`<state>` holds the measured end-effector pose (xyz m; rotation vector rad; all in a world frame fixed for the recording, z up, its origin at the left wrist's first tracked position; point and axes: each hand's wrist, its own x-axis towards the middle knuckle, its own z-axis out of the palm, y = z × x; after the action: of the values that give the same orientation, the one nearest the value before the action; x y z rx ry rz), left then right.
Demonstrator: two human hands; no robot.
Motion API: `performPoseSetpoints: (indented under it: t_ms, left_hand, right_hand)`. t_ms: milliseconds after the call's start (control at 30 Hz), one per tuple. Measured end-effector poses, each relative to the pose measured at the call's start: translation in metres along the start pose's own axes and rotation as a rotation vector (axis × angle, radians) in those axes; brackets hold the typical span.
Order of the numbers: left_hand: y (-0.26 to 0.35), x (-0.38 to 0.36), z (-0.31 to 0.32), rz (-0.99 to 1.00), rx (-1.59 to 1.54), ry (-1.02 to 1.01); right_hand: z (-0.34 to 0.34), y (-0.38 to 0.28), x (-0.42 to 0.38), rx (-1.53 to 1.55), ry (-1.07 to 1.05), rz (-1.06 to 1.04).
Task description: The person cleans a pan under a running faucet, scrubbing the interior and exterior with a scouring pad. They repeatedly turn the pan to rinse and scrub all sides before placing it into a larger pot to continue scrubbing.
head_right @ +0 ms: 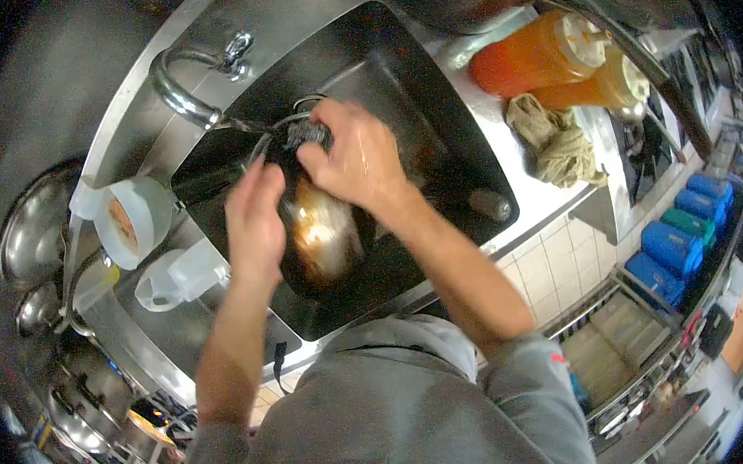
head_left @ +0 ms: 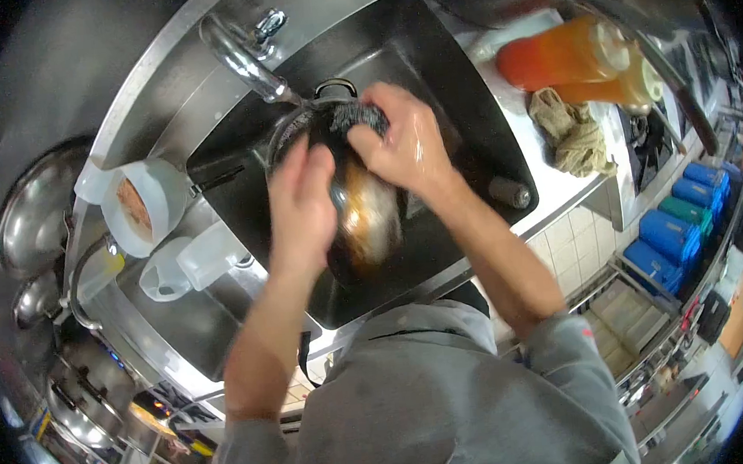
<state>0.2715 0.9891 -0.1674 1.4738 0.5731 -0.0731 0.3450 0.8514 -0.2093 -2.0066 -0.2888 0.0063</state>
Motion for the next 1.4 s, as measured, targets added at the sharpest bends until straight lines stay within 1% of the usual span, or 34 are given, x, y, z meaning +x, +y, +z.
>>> performPoseSetpoints:
  t_ms: [33, 67, 100, 167, 200, 233, 267, 300, 333, 367, 400, 433, 500, 533, 567, 600, 633, 667, 700, 767, 833, 867, 900, 967, 1033, 1067, 1100, 1133, 1167, 1200, 1233, 1300, 1367, 1400]
  left_hand:
    - [0.016, 0.019, -0.007, -0.060, 0.092, 0.024]
    - [0.018, 0.043, -0.018, -0.074, 0.040, 0.012]
    - [0.020, 0.058, -0.022, -0.141, -0.117, 0.058]
    - [0.013, 0.075, -0.016, -0.195, -0.332, 0.156]
    - [-0.002, 0.087, -0.013, -0.201, -0.338, 0.123]
    - [-0.012, 0.092, -0.010, -0.210, -0.339, 0.097]
    - [0.004, 0.087, 0.001, -0.231, -0.283, 0.061]
    - [0.021, 0.082, 0.016, -0.249, -0.227, 0.029]
    - [0.024, 0.084, 0.023, -0.240, -0.082, -0.009]
    - [0.025, 0.085, 0.027, -0.243, 0.068, -0.041]
    - [0.025, 0.084, 0.038, -0.220, 0.182, 0.034]
    - [0.024, 0.084, 0.046, -0.200, 0.291, 0.089]
    - [0.016, 0.091, 0.042, -0.211, 0.278, 0.040]
    - [0.015, 0.085, 0.041, -0.140, 0.195, 0.072]
    - [0.017, 0.080, 0.036, -0.142, 0.015, 0.002]
    - [-0.004, 0.093, 0.033, -0.113, -0.134, 0.032]
    - [-0.004, 0.095, 0.029, -0.146, -0.186, 0.048]
    - [-0.003, 0.095, 0.023, -0.143, -0.230, 0.043]
    - [-0.002, 0.093, 0.021, -0.128, -0.187, 0.091]
    - [0.001, 0.092, 0.015, -0.079, -0.023, 0.124]
    - [0.007, 0.096, -0.001, -0.103, -0.018, 0.098]
    - [0.006, 0.096, -0.010, -0.117, -0.157, 0.052]
    - [0.014, 0.090, -0.011, -0.165, -0.221, 0.068]
    - [0.026, 0.083, -0.009, -0.144, -0.190, 0.078]
    - [0.025, 0.085, -0.008, -0.160, -0.203, 0.058]
    - [0.024, 0.086, -0.011, -0.178, -0.219, 0.058]
    - [0.022, 0.086, -0.014, -0.182, -0.218, 0.060]
    - [0.019, 0.084, -0.015, -0.204, -0.288, 0.054]
    - [0.019, 0.086, -0.013, -0.219, -0.361, 0.040]
    - [0.014, 0.089, -0.010, -0.199, -0.294, 0.045]
    - [0.008, 0.091, -0.011, -0.171, -0.230, 0.065]
    - [0.011, 0.090, -0.018, -0.223, -0.265, 0.034]
    - [0.026, 0.094, -0.027, -0.214, -0.113, 0.006]
    - [0.018, 0.101, -0.036, -0.212, -0.071, 0.024]
  right_hand:
    - [0.005, -0.006, -0.012, 0.025, 0.045, -0.063]
    - [0.006, -0.018, -0.027, 0.054, -0.001, -0.066]
    - [0.009, -0.021, -0.042, 0.059, -0.075, -0.071]
    - [0.005, -0.022, -0.059, 0.086, -0.136, -0.042]
    - [0.001, -0.017, -0.060, 0.075, -0.096, -0.076]
    - [-0.002, -0.012, -0.062, 0.072, -0.058, -0.106]
    - [-0.006, -0.011, -0.063, 0.090, -0.052, -0.045]
    - [-0.009, -0.002, -0.063, 0.070, -0.034, -0.064]
    - [-0.010, 0.000, -0.062, 0.077, 0.012, -0.029]
    - [-0.010, 0.006, -0.062, 0.143, 0.016, 0.058]
    - [-0.013, 0.005, -0.062, 0.141, 0.008, 0.080]
    - [-0.014, 0.005, -0.061, 0.052, 0.022, 0.028]
    - [-0.015, 0.000, -0.069, 0.155, 0.010, 0.084]
    - [-0.014, -0.002, -0.073, 0.110, 0.008, 0.015]
    - [-0.013, -0.009, -0.077, 0.090, -0.013, -0.082]
    - [-0.011, -0.012, -0.082, 0.095, -0.067, -0.157]
    - [-0.007, -0.021, -0.087, 0.073, -0.118, -0.153]
    - [0.000, -0.023, -0.092, 0.051, -0.126, -0.200]
    - [0.002, -0.026, -0.092, 0.042, -0.144, -0.141]
    - [0.006, -0.026, -0.071, 0.001, -0.143, -0.204]
    - [0.020, -0.020, -0.049, 0.080, -0.054, -0.249]
    - [0.022, -0.027, -0.033, 0.140, -0.033, -0.119]
    - [0.028, -0.027, -0.022, 0.164, 0.018, -0.073]
    - [0.028, -0.031, -0.033, 0.094, 0.029, -0.147]
    - [0.028, -0.030, -0.060, 0.097, 0.012, -0.128]
    - [0.027, -0.031, -0.073, 0.118, -0.033, -0.095]
    - [0.027, -0.028, -0.073, 0.119, -0.035, -0.091]
    - [0.025, -0.029, -0.068, 0.085, -0.054, -0.101]
    - [0.022, -0.027, -0.056, 0.046, -0.066, -0.117]
    - [0.026, -0.023, -0.031, 0.027, 0.016, -0.158]
    - [0.030, -0.022, 0.000, -0.006, 0.062, -0.108]
    - [0.041, -0.022, 0.029, -0.087, 0.021, -0.083]
    - [0.041, -0.030, -0.007, 0.032, 0.023, -0.142]
    - [0.041, -0.034, -0.034, 0.058, -0.033, -0.122]
